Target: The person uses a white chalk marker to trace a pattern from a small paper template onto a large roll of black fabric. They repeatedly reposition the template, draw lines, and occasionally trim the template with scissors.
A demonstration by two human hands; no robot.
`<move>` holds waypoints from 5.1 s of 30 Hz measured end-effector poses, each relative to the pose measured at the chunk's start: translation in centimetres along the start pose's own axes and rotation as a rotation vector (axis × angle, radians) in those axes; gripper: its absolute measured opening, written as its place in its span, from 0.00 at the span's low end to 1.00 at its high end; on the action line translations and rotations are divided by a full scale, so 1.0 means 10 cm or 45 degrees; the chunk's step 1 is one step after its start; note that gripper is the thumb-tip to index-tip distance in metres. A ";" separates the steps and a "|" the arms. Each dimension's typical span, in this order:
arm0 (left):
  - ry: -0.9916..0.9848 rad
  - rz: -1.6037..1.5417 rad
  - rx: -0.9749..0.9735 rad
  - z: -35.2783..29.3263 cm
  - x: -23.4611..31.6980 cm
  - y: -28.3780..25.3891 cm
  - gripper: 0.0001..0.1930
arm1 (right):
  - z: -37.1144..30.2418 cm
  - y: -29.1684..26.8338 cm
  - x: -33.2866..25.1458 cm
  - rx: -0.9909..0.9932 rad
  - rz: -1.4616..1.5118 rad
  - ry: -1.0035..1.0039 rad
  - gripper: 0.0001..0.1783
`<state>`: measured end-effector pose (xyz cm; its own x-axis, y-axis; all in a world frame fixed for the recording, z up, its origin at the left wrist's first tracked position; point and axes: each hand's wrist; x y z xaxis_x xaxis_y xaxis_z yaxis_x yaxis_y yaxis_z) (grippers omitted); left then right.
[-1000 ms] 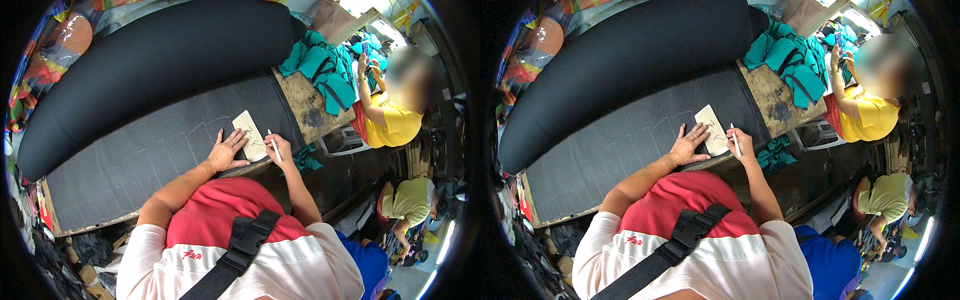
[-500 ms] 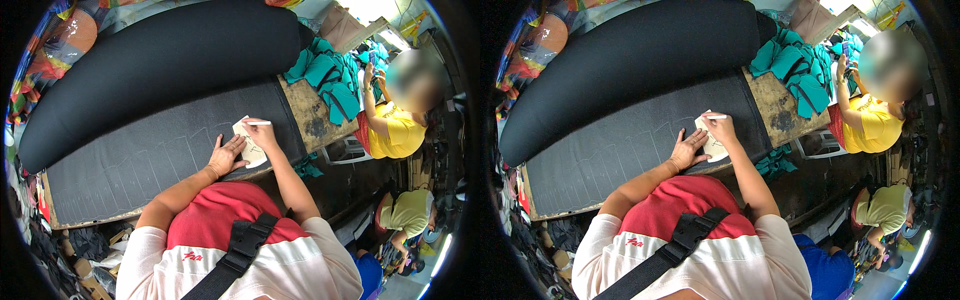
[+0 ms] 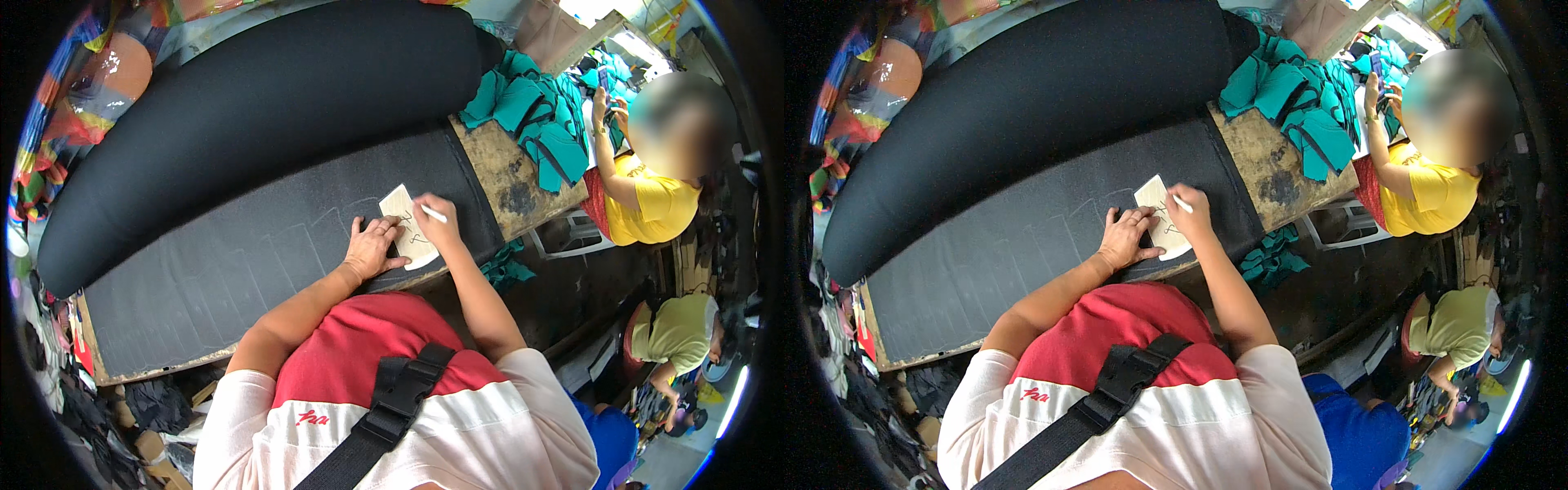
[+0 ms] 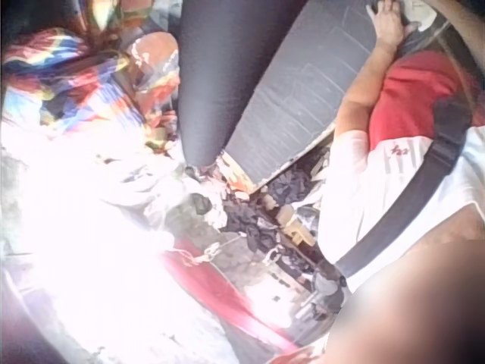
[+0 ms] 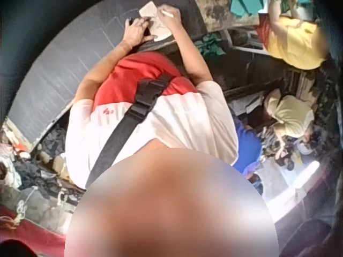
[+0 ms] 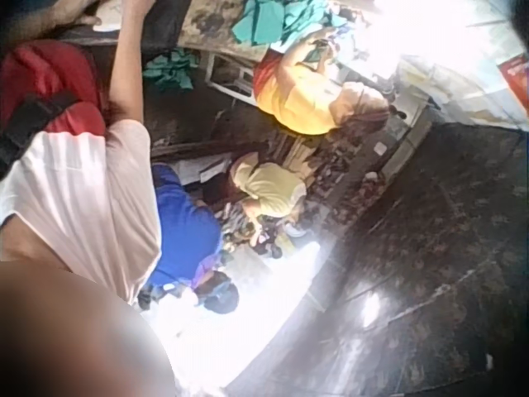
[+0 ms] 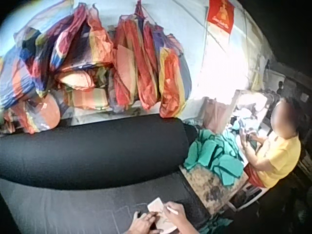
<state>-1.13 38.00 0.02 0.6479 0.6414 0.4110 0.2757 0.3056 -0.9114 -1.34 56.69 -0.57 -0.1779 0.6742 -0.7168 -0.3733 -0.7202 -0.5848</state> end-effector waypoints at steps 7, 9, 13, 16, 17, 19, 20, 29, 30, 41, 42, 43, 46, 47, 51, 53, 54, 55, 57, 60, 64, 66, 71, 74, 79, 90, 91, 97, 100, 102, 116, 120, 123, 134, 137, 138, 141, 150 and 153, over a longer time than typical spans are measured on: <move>0.003 0.043 -0.097 0.12 0.02 -0.09 0.35 | -0.96 -0.65 -0.32 -0.014 0.025 0.322 0.05; 0.019 0.038 -0.066 0.19 0.01 -0.10 0.31 | -0.94 -0.59 -0.35 -0.206 -0.235 -0.057 0.06; -0.032 0.112 -0.143 0.34 0.02 -0.09 0.30 | -0.93 -0.20 -0.48 -0.561 -0.307 -0.293 0.07; -0.213 0.144 0.083 0.46 0.05 -0.10 0.28 | -0.88 -0.17 -0.47 -0.428 0.297 -0.122 0.07; -0.307 0.152 0.101 0.51 0.05 -0.13 0.27 | -0.85 -0.22 -0.45 -0.417 0.438 0.020 0.08; -0.461 0.007 -0.185 0.69 0.00 -0.23 0.37 | -0.79 -0.36 -0.45 -0.366 0.721 0.454 0.09; -0.486 -0.148 -0.353 0.76 -0.04 -0.28 0.40 | -0.71 -0.49 -0.41 -0.320 0.811 0.605 0.10; -0.725 0.033 0.000 0.70 0.14 -0.33 0.31 | -0.26 -1.01 -0.41 0.074 0.847 1.028 0.25; -0.678 -0.220 0.011 0.72 0.13 -0.41 0.18 | -0.24 -1.05 -0.43 0.072 0.857 1.049 0.25; 0.686 -0.542 0.254 0.53 0.54 -0.15 0.15 | -0.10 -0.98 0.02 -0.017 1.117 0.922 0.17; 0.651 -0.464 0.190 0.53 0.47 -0.08 0.18 | -0.11 -0.96 0.08 -0.012 1.032 0.985 0.15; 0.619 -0.392 0.108 0.52 0.40 -0.02 0.21 | -0.12 -0.93 0.12 0.002 0.909 1.067 0.13; 0.592 -0.198 -0.013 0.48 0.32 0.15 0.27 | -0.19 -0.88 0.11 -0.084 0.724 1.106 0.16; 0.579 -0.132 -0.086 0.47 0.33 0.19 0.28 | -0.23 -0.89 0.09 -0.129 0.697 1.048 0.18; 0.547 -0.254 -0.024 0.48 0.40 0.27 0.30 | -0.38 -0.87 -0.01 -0.366 0.383 0.484 0.28; 0.502 -0.252 0.058 0.49 0.40 0.25 0.29 | -0.38 -0.86 0.03 -0.258 0.575 0.477 0.26; 0.472 -0.260 0.111 0.49 0.39 0.24 0.29 | -0.36 -0.85 0.08 -0.237 0.645 0.558 0.25; 0.444 -0.269 0.162 0.48 0.37 0.23 0.29 | -0.31 -0.82 0.14 -0.211 0.725 0.658 0.24; 0.372 -0.208 0.242 0.48 0.35 0.23 0.30 | -0.23 -0.72 0.26 -0.131 0.649 0.588 0.24; 0.270 0.047 0.214 0.49 0.31 0.24 0.34 | -0.08 -0.51 0.40 -0.103 0.407 0.241 0.26; 0.117 0.146 -0.029 0.55 0.28 0.27 0.36 | 0.03 -0.46 0.47 -0.078 0.172 0.259 0.24; 0.099 0.157 -0.086 0.58 0.27 0.28 0.37 | 0.11 -0.48 0.49 0.130 0.178 0.461 0.17; 0.061 0.061 -0.056 0.64 0.27 0.30 0.36 | 0.38 -0.40 0.48 -0.014 0.549 0.495 0.13; 0.059 0.079 0.031 0.65 0.29 0.30 0.34 | 0.49 -0.23 0.41 -0.147 0.338 0.333 0.10; 0.026 0.114 0.078 0.63 0.32 0.31 0.33 | 0.52 -0.06 0.34 -0.233 -0.076 0.094 0.07; 0.006 0.060 0.141 0.65 0.33 0.32 0.35 | 0.24 -0.50 0.49 0.005 0.100 0.106 0.06; 0.003 0.054 0.139 0.65 0.33 0.31 0.35 | 0.12 -0.56 0.44 -0.007 0.031 0.139 0.06; -0.028 0.012 0.110 0.66 0.35 0.28 0.34 | -0.66 -1.16 0.04 -0.231 -0.368 0.299 0.05; -0.033 0.007 0.085 0.66 0.35 0.28 0.33 | -0.77 -1.00 -0.03 -0.237 0.066 0.462 0.06; -0.040 0.018 0.073 0.65 0.36 0.28 0.33 | -0.78 -0.85 0.01 -0.343 0.147 0.361 0.08; -0.493 0.286 0.260 -0.33 -0.64 -0.20 0.32 | -0.97 -0.86 -0.22 0.019 -0.300 0.197 0.14; -1.216 0.408 0.316 -1.52 -1.51 -0.68 0.40 | -1.15 -0.41 -0.65 -0.267 -0.447 0.184 0.35; -1.593 0.507 0.414 -2.54 -2.08 -1.02 0.47 | -1.25 -0.09 -0.88 -0.234 -0.612 0.358 0.40; -1.455 0.273 0.427 -4.46 -3.79 -1.70 0.47 | -1.55 0.88 -1.36 0.466 -0.606 0.769 0.30; -1.356 0.005 0.739 -4.69 -4.06 -1.62 0.37 | -1.55 1.13 -1.45 0.597 -0.707 0.941 0.30; -1.346 -0.138 0.837 -4.75 -4.11 -1.58 0.35 | -1.54 1.19 -1.46 0.626 -0.729 1.011 0.29; -1.188 -0.390 1.213 -4.86 -4.17 -1.46 0.23 | -1.50 1.27 -1.49 0.683 -0.723 1.069 0.24; -1.250 -0.647 1.732 -4.87 -3.97 -1.37 0.17 | -1.30 1.57 -1.88 0.403 0.384 0.747 0.15; -1.041 -0.638 1.719 -4.72 -3.73 -1.41 0.09 | -1.30 1.79 -2.05 0.139 0.543 0.623 0.09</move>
<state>4.34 -23.38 -3.47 0.0492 0.3405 0.9390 -0.7303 0.6536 -0.1987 7.46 27.82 -1.26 0.0944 0.1624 -0.9822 -0.4564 -0.8698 -0.1876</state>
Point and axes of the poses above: each hand's wrist, its own z-axis towards the middle knuckle, its own y-axis out of the palm, x = y × z, and after that the axes turned 1 degree about x, right-handed
